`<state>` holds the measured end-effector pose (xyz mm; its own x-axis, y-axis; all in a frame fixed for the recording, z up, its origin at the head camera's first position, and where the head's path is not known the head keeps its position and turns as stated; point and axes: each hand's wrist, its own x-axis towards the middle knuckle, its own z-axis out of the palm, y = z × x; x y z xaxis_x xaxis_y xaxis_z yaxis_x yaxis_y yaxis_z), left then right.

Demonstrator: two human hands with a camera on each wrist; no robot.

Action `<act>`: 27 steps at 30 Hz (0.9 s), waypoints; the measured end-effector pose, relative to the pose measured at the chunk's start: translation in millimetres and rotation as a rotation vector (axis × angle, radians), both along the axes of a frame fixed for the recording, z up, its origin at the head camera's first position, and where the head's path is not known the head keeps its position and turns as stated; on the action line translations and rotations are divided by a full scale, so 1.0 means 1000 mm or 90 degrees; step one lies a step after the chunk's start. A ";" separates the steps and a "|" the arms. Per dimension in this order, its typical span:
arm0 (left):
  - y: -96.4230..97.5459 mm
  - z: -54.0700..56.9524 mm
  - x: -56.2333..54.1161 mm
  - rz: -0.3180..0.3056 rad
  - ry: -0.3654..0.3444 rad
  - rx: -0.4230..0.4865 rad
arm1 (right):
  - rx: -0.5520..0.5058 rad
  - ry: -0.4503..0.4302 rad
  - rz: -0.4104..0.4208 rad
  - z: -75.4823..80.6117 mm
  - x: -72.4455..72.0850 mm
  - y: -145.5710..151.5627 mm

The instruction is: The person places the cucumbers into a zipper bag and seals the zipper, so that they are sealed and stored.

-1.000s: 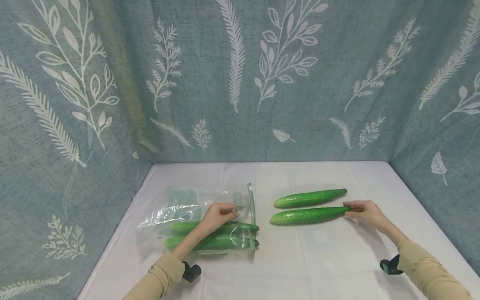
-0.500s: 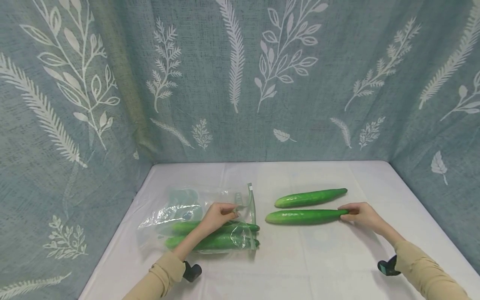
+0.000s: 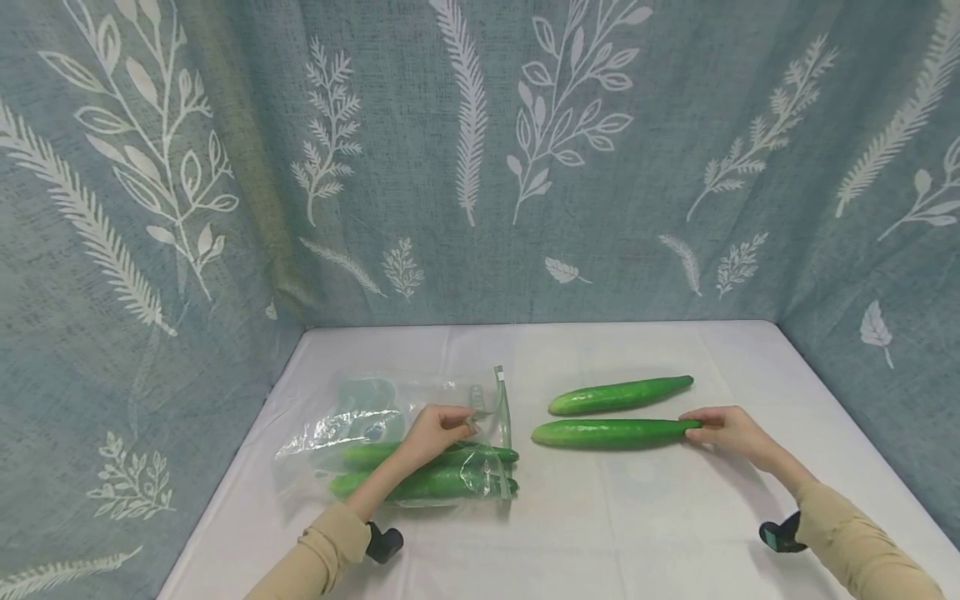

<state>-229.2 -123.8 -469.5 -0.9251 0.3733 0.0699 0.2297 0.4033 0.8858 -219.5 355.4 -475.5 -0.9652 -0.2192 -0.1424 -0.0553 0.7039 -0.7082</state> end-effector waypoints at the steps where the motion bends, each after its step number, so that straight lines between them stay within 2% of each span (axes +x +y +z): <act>1: 0.000 0.000 0.000 0.000 0.000 0.000 | -0.005 -0.002 0.002 0.000 0.000 0.001; 11: 0.000 0.002 0.001 0.008 -0.008 0.002 | -0.045 -0.031 0.006 0.005 0.007 0.000; 23: 0.000 0.002 0.001 0.005 -0.009 0.002 | -0.085 -0.044 0.009 0.007 0.006 0.006; 27: 0.000 0.001 0.000 -0.001 0.007 -0.001 | -0.093 -0.050 0.007 0.007 0.006 0.007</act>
